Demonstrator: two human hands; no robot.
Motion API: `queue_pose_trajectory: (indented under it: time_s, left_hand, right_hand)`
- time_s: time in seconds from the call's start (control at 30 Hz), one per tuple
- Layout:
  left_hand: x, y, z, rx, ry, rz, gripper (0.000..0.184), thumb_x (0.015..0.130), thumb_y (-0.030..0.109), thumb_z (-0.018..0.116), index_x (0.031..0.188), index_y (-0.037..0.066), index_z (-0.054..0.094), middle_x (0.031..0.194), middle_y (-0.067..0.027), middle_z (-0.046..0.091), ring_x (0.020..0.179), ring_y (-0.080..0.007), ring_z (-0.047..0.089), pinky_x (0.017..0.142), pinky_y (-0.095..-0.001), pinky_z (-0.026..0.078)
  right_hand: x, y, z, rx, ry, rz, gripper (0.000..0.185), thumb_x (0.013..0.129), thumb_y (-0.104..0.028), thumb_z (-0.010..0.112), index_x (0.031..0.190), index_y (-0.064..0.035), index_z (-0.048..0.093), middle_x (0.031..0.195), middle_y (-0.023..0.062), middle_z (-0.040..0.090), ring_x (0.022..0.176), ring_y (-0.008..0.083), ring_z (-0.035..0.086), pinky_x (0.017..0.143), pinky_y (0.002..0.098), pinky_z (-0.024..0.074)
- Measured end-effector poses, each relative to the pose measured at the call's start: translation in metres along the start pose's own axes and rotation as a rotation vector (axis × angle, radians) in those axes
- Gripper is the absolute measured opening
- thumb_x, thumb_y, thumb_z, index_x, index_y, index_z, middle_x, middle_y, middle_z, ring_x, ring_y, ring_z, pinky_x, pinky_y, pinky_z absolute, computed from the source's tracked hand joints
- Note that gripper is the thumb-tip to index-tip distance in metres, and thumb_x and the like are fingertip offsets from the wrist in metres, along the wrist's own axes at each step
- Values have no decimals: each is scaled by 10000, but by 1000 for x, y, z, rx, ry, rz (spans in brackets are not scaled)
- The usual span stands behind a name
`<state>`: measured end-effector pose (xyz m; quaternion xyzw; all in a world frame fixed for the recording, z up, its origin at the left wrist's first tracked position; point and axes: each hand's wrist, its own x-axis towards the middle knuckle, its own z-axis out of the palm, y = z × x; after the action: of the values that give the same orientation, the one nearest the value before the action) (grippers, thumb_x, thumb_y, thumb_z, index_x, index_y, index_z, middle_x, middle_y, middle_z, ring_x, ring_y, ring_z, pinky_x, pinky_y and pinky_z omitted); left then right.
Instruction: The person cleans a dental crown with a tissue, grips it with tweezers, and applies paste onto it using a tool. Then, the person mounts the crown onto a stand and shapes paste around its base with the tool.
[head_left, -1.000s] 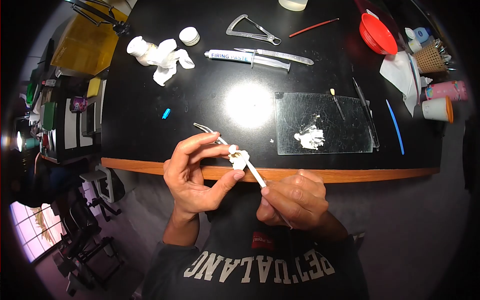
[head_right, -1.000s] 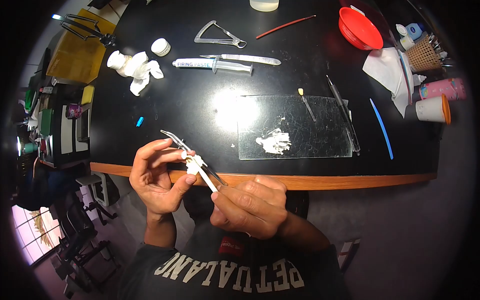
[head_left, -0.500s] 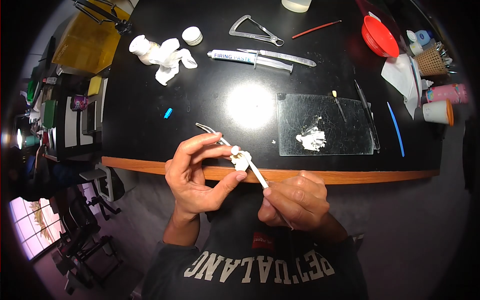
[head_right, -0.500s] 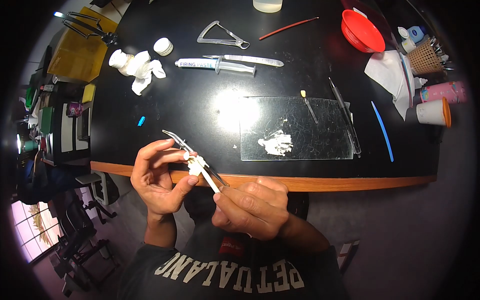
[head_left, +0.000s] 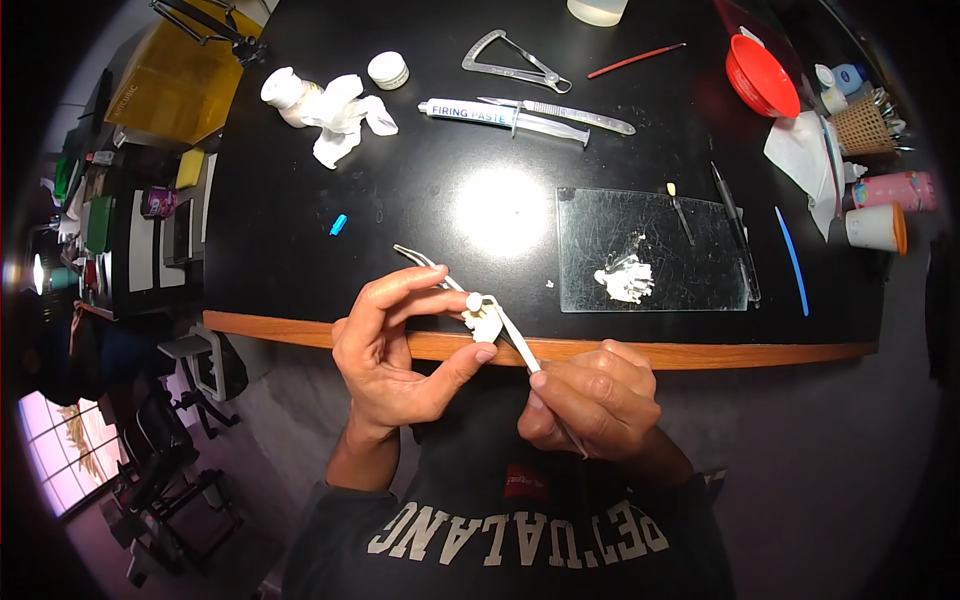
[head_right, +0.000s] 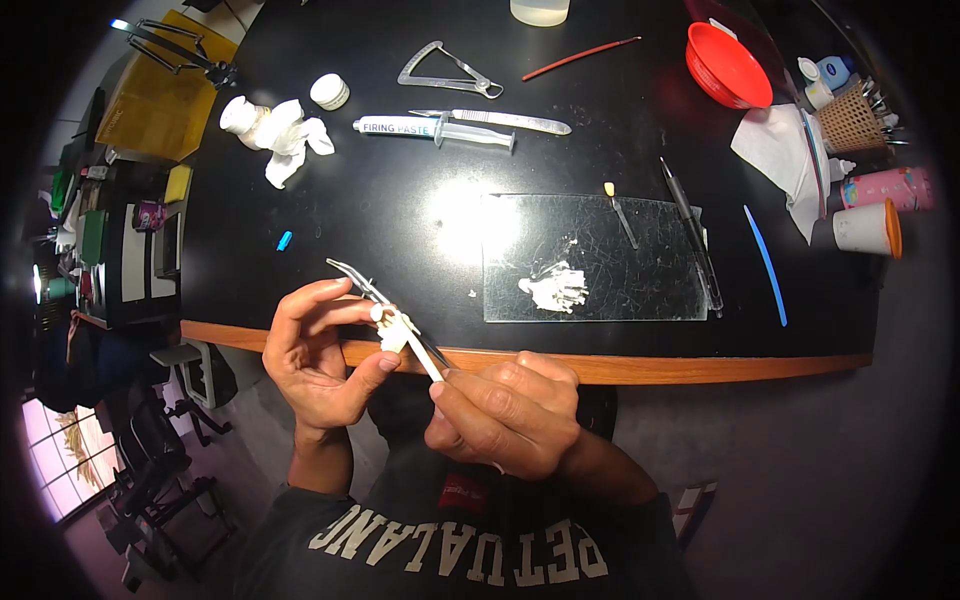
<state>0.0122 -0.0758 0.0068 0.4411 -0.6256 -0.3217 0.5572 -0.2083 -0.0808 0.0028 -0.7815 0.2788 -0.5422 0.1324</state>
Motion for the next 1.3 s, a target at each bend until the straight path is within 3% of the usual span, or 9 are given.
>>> queue_pose_trajectory:
  time_s: [0.53,0.83,1.2,1.3]
  left_hand:
    - [3,2,1,-10,-8,2,675,743,6,964,1300,-83,593,1006,-207,797,996,-207,785,928,-289,583]
    - [4,2,2,-6,8,-22,727,724,19,983,1326,-92,591,929,-146,782,913,-160,768,832,-266,605]
    - [4,2,1,-7,5,-13,731,727,27,987,1327,-95,588,910,-138,780,906,-156,767,814,-257,603]
    - [4,3,1,-9,5,-15,730,728,22,985,1328,-95,586,913,-142,781,904,-157,769,815,-257,604]
  right_hand:
    - [0,0,1,-2,8,-7,213,826,-24,753,1038,-21,757,874,41,746,577,90,653,457,238,417]
    - [-1,0,1,-9,19,-7,220,815,-24,744,1035,-24,754,826,31,739,566,88,647,452,239,400]
    - [2,0,1,11,-3,0,179,817,-22,738,995,-15,748,784,30,732,568,100,664,452,245,406]
    - [0,-3,-2,4,-39,34,281,835,-26,737,1113,-48,703,796,2,717,606,109,674,496,257,415]
